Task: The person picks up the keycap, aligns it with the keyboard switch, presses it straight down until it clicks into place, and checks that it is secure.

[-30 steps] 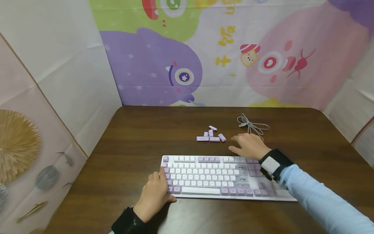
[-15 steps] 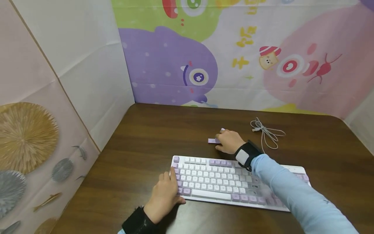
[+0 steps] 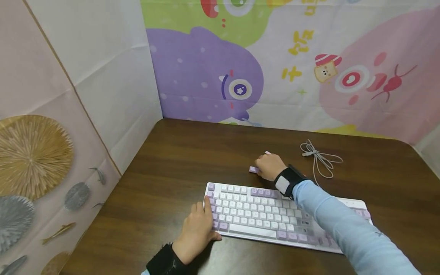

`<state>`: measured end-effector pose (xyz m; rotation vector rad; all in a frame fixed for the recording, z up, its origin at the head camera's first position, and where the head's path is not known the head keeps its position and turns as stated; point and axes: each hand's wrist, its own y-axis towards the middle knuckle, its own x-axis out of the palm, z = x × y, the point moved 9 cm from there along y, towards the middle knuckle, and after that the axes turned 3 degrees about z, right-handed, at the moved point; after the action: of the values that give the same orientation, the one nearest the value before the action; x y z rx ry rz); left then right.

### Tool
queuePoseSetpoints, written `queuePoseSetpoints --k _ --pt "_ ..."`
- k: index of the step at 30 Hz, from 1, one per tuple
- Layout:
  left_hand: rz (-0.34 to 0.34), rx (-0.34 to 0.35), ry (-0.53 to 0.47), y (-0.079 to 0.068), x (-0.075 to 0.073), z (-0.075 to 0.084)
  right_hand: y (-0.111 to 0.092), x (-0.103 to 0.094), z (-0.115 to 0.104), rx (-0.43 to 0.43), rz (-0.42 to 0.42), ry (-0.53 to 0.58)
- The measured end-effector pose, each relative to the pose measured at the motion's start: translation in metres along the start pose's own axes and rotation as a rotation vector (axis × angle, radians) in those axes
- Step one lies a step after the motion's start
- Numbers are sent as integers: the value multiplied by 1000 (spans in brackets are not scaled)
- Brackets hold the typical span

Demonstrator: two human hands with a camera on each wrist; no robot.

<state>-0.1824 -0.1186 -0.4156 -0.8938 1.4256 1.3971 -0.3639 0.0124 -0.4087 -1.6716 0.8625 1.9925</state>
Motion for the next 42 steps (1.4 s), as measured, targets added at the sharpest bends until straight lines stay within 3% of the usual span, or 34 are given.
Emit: queuePoseSetpoints --k 4,8,12,17,23,27,35,42 --pt "0 0 -5 0 0 0 -3 -7 0 1 -5 2" --pt "1 -4 -9 -1 -1 -4 -12 -29 -5 -21 17 9" --pt "-9 -17 -22 -3 -3 -11 -35 -59 -13 -63 82 -2" --pt "-13 -26 -36 -6 -6 -21 -74 -76 -15 -70 100 2" --pt "23 -5 -38 -6 -9 -30 -114 -79 -15 -21 89 42" --pt "39 -1 -28 -6 -11 -36 -128 -76 -22 -37 110 71" --pt "36 -9 -36 -7 -12 -44 -139 -67 -45 -128 121 95" --pt "45 -11 -39 -8 -12 -46 -139 -61 -49 -131 96 108"
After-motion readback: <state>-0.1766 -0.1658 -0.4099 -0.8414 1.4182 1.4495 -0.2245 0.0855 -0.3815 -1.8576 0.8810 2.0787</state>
